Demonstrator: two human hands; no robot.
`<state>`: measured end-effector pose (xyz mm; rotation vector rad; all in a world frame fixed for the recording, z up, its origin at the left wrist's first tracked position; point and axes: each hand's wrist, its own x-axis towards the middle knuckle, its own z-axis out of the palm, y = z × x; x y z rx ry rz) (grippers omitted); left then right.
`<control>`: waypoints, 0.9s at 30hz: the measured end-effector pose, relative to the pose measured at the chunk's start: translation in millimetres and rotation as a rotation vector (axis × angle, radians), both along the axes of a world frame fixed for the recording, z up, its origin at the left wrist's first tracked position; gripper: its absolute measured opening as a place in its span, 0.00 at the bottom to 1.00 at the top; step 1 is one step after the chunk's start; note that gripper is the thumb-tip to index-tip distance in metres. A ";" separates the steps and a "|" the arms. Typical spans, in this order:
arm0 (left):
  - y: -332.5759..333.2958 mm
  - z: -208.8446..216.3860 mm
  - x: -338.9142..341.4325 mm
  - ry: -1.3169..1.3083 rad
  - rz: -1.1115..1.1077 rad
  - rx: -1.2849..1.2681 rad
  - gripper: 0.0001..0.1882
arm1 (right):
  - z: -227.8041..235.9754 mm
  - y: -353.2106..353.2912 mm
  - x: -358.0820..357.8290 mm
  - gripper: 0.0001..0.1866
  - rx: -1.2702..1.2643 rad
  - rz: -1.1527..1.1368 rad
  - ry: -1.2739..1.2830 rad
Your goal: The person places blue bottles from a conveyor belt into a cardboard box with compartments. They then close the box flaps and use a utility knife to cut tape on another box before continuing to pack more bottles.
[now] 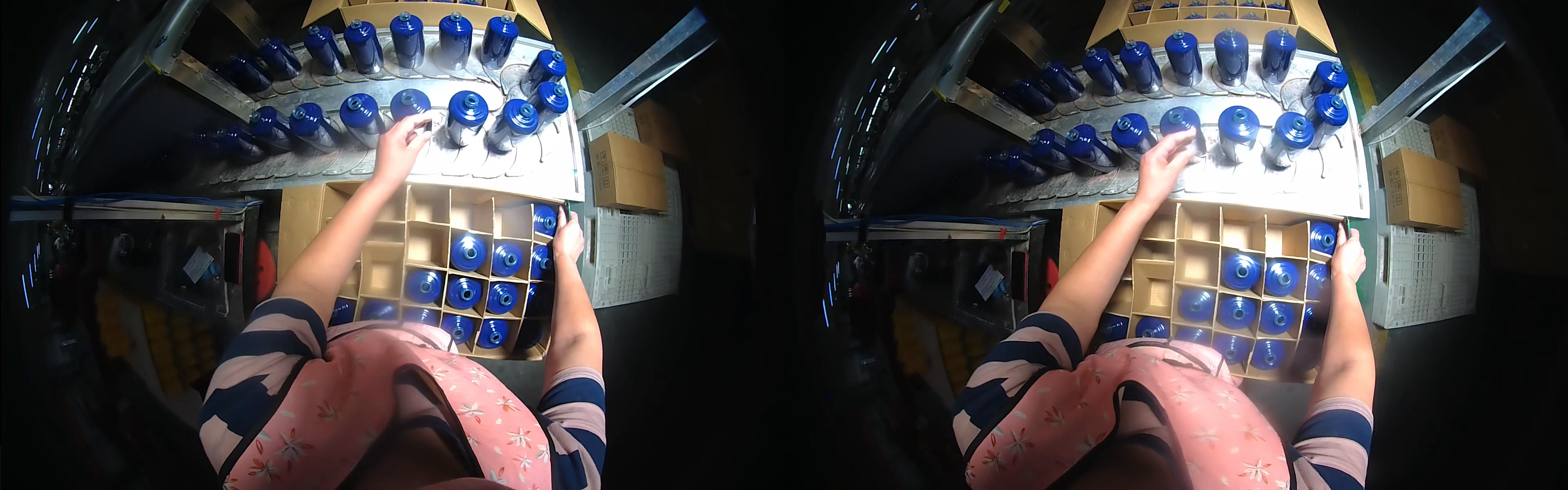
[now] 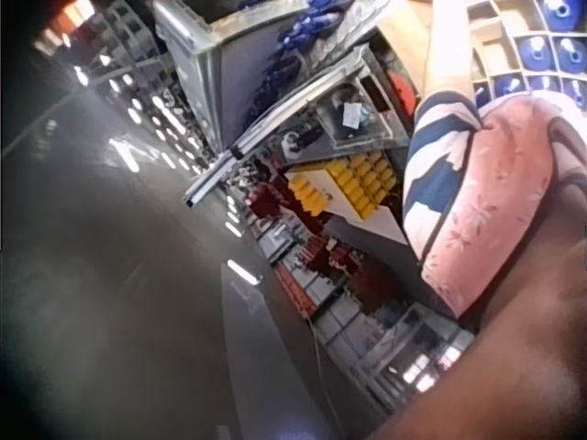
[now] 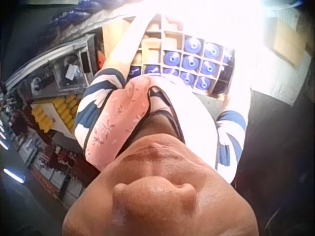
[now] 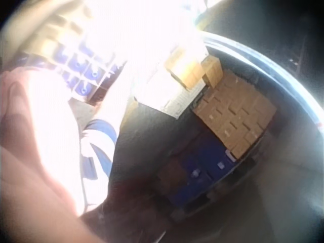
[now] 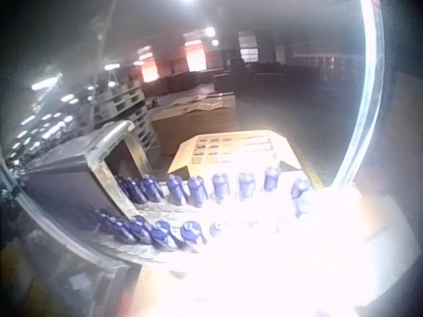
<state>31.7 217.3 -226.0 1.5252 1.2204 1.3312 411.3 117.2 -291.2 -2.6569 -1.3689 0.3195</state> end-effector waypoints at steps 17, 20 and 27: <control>-251.0 -102.6 -210.4 0.242 0.356 -0.919 0.28 | 0.4 -16.3 -11.2 0.27 0.002 -0.002 -0.028; -251.0 -75.6 -197.5 0.170 0.444 -0.582 0.16 | -0.5 -15.5 -9.3 0.27 -0.027 0.027 0.019; -309.2 0.2 -189.5 0.709 -0.189 -0.434 0.14 | 5.5 -11.5 -1.0 0.29 0.003 0.006 -0.002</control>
